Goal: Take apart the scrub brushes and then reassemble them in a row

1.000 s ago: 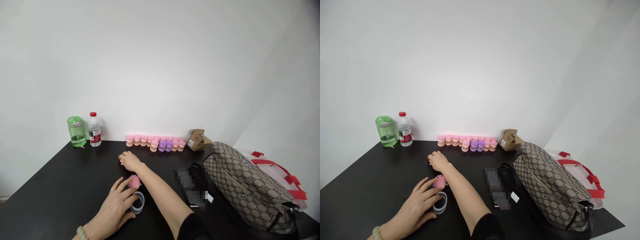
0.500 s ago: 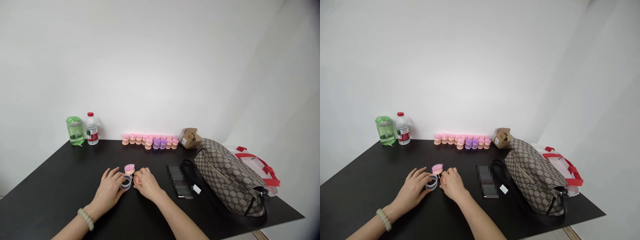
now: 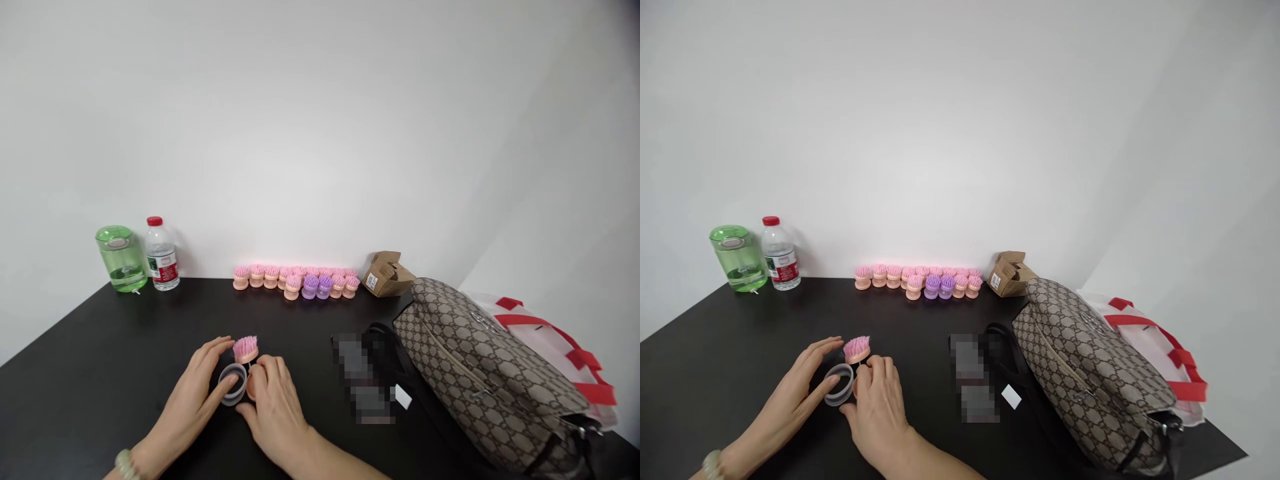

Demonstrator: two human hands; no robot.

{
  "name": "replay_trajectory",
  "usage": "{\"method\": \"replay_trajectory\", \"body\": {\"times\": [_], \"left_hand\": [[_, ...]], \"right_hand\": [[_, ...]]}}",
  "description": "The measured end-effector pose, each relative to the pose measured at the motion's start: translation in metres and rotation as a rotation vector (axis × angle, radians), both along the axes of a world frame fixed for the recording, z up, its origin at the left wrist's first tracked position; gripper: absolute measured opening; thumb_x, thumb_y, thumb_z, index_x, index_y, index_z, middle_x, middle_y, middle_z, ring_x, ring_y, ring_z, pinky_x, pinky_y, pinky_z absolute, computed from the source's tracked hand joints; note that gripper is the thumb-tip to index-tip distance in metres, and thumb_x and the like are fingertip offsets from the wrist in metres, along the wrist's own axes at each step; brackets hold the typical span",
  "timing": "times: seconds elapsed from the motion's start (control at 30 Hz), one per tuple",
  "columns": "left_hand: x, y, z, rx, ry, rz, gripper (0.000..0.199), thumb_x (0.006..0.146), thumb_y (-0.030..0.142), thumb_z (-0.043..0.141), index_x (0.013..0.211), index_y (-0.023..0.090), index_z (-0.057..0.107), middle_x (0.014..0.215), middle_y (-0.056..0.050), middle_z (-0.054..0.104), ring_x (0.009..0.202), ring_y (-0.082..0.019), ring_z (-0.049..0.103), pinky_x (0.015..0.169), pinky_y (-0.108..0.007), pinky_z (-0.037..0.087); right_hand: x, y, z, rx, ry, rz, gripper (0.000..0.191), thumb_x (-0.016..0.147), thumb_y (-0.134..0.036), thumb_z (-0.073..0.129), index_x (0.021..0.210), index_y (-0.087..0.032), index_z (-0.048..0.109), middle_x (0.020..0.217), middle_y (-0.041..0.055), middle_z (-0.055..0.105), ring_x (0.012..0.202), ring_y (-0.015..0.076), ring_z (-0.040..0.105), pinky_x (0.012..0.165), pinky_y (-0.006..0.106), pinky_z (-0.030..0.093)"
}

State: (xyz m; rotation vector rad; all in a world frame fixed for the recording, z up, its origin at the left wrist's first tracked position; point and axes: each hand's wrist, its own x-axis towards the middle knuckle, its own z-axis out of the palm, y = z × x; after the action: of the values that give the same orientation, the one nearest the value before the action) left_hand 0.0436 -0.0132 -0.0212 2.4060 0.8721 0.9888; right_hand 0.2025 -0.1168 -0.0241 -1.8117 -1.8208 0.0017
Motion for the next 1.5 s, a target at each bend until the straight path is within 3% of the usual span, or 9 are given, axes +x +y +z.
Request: {"method": "replay_trajectory", "body": {"times": [0.3,0.5,0.63,0.73,0.87,1.03,1.13,1.27,1.5], "left_hand": [[-0.011,-0.005,-0.018,0.011,0.051,-0.066,0.056,0.084,0.044,0.07,0.133,0.03,0.047,0.129,-0.007,0.062,0.114,-0.027,0.065,0.091,-0.036,0.059],[-0.011,-0.006,-0.023,0.089,0.047,-0.138,0.059,0.075,0.026,0.075,0.128,0.034,0.052,0.114,0.0,0.07,0.098,-0.023,0.072,0.081,-0.026,0.062],[-0.01,-0.011,-0.025,0.086,0.041,-0.174,0.057,0.076,0.022,0.07,0.129,0.033,0.051,0.114,0.0,0.07,0.097,-0.021,0.073,0.082,-0.022,0.061],[-0.01,-0.017,-0.025,0.048,0.031,-0.167,0.052,0.082,0.02,0.062,0.131,0.032,0.05,0.119,-0.002,0.068,0.102,-0.021,0.072,0.086,-0.022,0.06],[-0.01,-0.02,-0.019,0.01,0.055,-0.166,0.06,0.079,0.008,0.052,0.133,0.032,0.046,0.126,-0.004,0.063,0.114,-0.021,0.066,0.096,-0.027,0.056],[-0.009,-0.027,0.001,-0.061,0.122,-0.241,0.076,0.07,-0.004,0.044,0.138,0.03,0.038,0.134,-0.007,0.056,0.124,-0.022,0.058,0.106,-0.034,0.051],[-0.008,-0.032,0.012,-0.117,0.139,-0.244,0.073,0.071,-0.004,0.047,0.136,0.029,0.039,0.135,-0.009,0.052,0.126,-0.024,0.055,0.107,-0.04,0.05],[-0.007,-0.032,0.018,-0.195,0.138,-0.226,0.059,0.076,0.0,0.054,0.127,0.027,0.046,0.126,-0.008,0.056,0.116,-0.026,0.057,0.101,-0.042,0.052],[-0.007,-0.032,0.016,-0.263,0.148,-0.21,0.054,0.076,0.004,0.062,0.124,0.025,0.048,0.116,-0.008,0.06,0.107,-0.026,0.058,0.095,-0.043,0.053]], "right_hand": [[0.01,-0.001,-0.004,-0.019,0.046,0.065,0.034,0.073,-0.024,0.084,0.098,-0.018,0.061,0.108,0.0104,0.064,0.098,0.0301,0.058,0.087,0.049,0.056],[0.028,0.004,0.002,0.029,0.015,0.076,0.066,0.081,-0.012,0.069,0.142,-0.012,0.043,0.151,0.0201,0.042,0.138,0.0349,0.039,0.112,0.052,0.043],[0.037,0.011,0.003,-0.056,-0.035,0.166,0.067,0.087,-0.018,0.067,0.148,-0.013,0.04,0.158,0.0185,0.035,0.147,0.0366,0.027,0.115,0.054,0.04],[0.036,0.013,0.0,-0.046,-0.002,0.157,0.049,0.089,-0.026,0.068,0.135,-0.015,0.056,0.148,0.0177,0.049,0.142,0.0358,0.036,0.112,0.052,0.044],[0.036,0.012,-0.003,0.087,0.074,0.115,0.02,0.088,-0.013,0.063,0.108,-0.013,0.066,0.119,0.0155,0.065,0.122,0.0304,0.055,0.104,0.047,0.051],[0.045,0.012,-0.004,0.181,0.153,0.063,0.029,0.089,-0.012,0.059,0.117,-0.015,0.06,0.119,0.0149,0.064,0.114,0.0287,0.058,0.095,0.047,0.056],[0.046,0.012,0.001,0.164,0.162,0.193,0.03,0.091,-0.016,0.06,0.121,-0.018,0.06,0.124,0.0134,0.062,0.119,0.0286,0.055,0.099,0.047,0.053],[0.038,0.009,0.012,0.021,0.152,0.347,0.005,0.087,-0.022,0.072,0.09,-0.021,0.069,0.103,0.0075,0.067,0.107,0.0277,0.058,0.09,0.043,0.056],[0.042,0.004,0.004,-0.08,0.129,0.215,0.062,0.067,-0.033,0.089,0.122,-0.023,0.064,0.118,0.0101,0.066,0.108,0.0334,0.059,0.093,0.053,0.055]]}}
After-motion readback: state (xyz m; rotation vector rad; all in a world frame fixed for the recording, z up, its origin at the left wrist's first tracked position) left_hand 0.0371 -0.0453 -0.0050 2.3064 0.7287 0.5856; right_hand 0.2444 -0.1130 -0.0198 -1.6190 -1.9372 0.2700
